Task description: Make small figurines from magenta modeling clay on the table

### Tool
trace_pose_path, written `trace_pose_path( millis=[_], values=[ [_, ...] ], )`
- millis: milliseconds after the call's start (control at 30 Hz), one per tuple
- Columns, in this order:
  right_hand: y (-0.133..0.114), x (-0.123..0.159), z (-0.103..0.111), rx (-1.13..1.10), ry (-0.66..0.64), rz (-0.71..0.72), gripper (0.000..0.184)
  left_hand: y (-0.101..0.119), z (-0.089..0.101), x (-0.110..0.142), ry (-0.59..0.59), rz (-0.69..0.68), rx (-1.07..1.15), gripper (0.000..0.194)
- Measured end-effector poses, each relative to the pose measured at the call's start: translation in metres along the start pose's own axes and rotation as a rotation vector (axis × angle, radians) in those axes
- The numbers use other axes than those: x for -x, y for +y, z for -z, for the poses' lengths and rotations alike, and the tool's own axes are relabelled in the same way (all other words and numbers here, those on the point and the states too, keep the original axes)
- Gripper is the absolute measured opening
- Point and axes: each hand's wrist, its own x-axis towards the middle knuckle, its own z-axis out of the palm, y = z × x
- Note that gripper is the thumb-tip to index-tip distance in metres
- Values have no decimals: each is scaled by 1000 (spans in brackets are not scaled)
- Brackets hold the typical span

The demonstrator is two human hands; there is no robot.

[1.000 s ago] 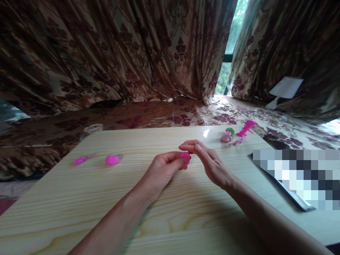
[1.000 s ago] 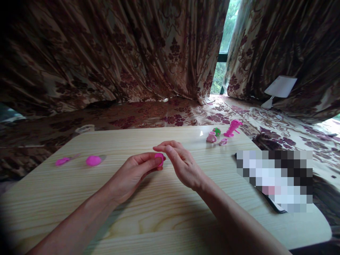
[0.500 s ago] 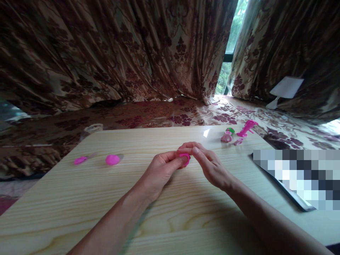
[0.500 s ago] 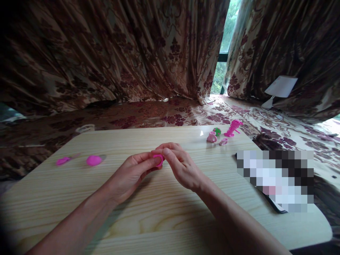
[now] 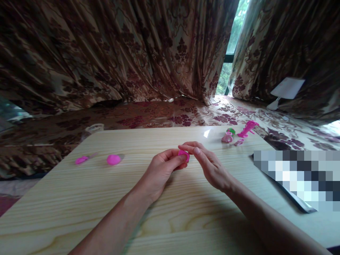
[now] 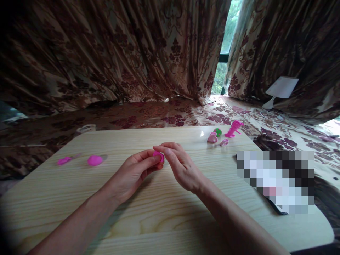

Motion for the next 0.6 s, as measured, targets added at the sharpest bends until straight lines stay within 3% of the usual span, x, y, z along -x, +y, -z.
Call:
trace_pose_path(
  millis=[333,600],
  values=[
    [-3,-1,2,9,16,-12,36,0,0,1,-37,7,-111,17],
    [-3,-1,1,0,-1,-1,37,2,0,3,-69,30,-42,17]
  ],
)
